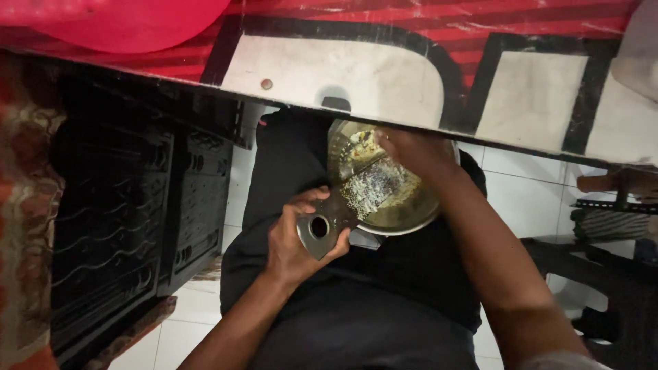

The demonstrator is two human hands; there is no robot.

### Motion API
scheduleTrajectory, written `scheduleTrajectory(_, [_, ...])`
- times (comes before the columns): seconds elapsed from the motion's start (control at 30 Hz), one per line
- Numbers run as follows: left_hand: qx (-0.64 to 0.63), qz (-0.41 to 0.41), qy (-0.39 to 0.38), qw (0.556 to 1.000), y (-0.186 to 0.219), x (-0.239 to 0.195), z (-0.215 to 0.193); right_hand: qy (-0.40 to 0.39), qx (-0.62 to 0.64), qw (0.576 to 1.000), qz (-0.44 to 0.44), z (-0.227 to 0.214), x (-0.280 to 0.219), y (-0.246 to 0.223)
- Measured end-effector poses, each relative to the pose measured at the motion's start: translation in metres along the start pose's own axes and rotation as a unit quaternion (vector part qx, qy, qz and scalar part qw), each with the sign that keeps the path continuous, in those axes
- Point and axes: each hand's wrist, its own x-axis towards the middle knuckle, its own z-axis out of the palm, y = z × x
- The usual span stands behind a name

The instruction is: Grate a root vegetable into a bowl using a hand grater.

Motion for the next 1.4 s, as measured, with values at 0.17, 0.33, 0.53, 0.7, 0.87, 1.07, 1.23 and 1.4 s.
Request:
scheduleTrajectory(0.17, [-0.018, -0.025, -0.01, 0.999, -0.003, 0.0, -0.001, 0.042, -0.001, 0.998, -0.056, -0.103, -0.046, -0.051])
scheduleTrajectory(0.33, [0.004, -0.074, -0.036, 0.997, -0.003, -0.002, -0.001, 0.103, 0.009, 0.993, -0.062, -0.203, -0.071, -0.08])
scheduleTrajectory(0.53, [-0.002, -0.039, -0.008, 0.999, 0.003, 0.004, -0.003, 0.252, -0.059, 0.962, -0.087, -0.282, -0.093, -0.032])
scheduleTrajectory(0.7, [-0.014, -0.049, -0.019, 0.999, -0.003, 0.001, 0.0, 0.273, -0.282, 0.92, 0.003, -0.343, -0.097, 0.015])
scheduleTrajectory(0.87, [0.006, -0.049, -0.014, 0.999, 0.002, 0.005, -0.002, 0.168, -0.223, 0.957, 0.075, -0.35, -0.089, 0.101])
scheduleTrajectory(1.07, [0.002, -0.052, -0.018, 0.998, 0.001, 0.004, -0.002, 0.089, -0.176, 0.971, 0.132, -0.354, -0.068, 0.095])
scheduleTrajectory(1.23, [0.002, -0.051, -0.008, 0.999, 0.002, 0.002, -0.003, 0.086, -0.231, 0.955, 0.166, -0.352, -0.06, 0.076])
scheduleTrajectory(1.4, [-0.011, -0.073, -0.011, 0.997, 0.001, 0.002, -0.002, 0.134, -0.152, 0.969, 0.139, -0.35, -0.07, 0.092])
